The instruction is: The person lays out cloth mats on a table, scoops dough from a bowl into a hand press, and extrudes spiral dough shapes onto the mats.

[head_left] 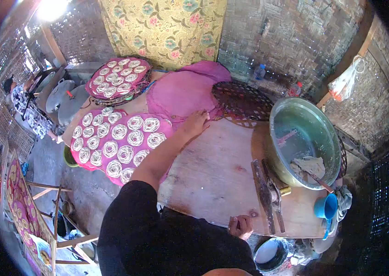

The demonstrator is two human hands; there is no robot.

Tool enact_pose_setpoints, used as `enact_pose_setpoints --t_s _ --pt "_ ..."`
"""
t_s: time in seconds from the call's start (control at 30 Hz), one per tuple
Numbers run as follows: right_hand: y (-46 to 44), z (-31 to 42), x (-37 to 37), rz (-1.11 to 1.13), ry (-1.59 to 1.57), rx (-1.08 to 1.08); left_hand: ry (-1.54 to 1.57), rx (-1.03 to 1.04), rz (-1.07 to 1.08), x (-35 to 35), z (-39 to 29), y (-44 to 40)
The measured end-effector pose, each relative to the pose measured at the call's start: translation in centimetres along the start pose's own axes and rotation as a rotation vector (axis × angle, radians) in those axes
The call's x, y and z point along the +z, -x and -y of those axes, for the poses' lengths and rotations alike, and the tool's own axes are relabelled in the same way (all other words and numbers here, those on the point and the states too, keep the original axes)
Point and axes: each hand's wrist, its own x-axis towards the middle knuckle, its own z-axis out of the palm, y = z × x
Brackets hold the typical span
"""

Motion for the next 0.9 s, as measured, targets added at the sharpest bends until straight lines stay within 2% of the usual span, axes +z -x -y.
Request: enact_pose_setpoints --t_s 0.07,0.13,0.23,0.27,0.33,0.37,0.43,0.47,0.53,0.67,0.77,0.83,0.9 --pt "0.3 -0.2 -0.2 0.025 0.012 0.021 0.026 -0.037 -0.065 0.6 1.2 0.5" --pt "0.3 -0.4 -0.1 0.022 0.007 0.004 0.100 -0.180 -0.112 -0.4 2.4 0.6" --pt "0.0 -0.1 0.0 0.004 0.008 0.004 0.016 -0.252 -0.080 -3.4 5.3 1.2" --pt "-0.1 0.1 -0.1 -0.005 0.014 0.011 0.014 -0.250 -0.076 -3.8 7.4 1.6" --pt "-0.2 0.2 -0.3 -0.002 0.009 0.005 -0.167 -0.150 0.102 -4.2 11.0 2.4" --pt "-0.3 0.4 -0.3 0.001 0.006 -0.006 -0.172 -0.150 0.105 -4.3 11.4 2.6" --pt "-0.5 0.8 -0.3 -0.002 0.008 0.006 -0.269 -0.003 0.295 -6.0 10.1 3.2" --pt "-0.6 0.9 -0.2 -0.004 0.017 0.016 -0.273 -0.003 0.298 -5.9 9.7 3.7" --pt "-0.4 0.7 -0.1 0.002 0.015 0.021 -0.297 -0.075 0.133 -4.6 9.8 4.4" --pt "-0.5 0.3 -0.1 0.007 0.032 -0.040 -0.361 -0.008 0.131 -3.3 10.5 4.4" --pt "0.3 -0.2 -0.1 0.033 0.011 0.032 -0.340 0.043 0.147 -3.9 9.9 3.5" --pt "0.3 -0.3 0.0 0.026 0.020 0.033 -0.174 -0.200 0.111 -4.9 9.7 1.0" --pt "0.2 -0.3 0.1 0.023 0.030 0.037 -0.075 -0.102 -0.073 -7.7 11.0 -3.4"
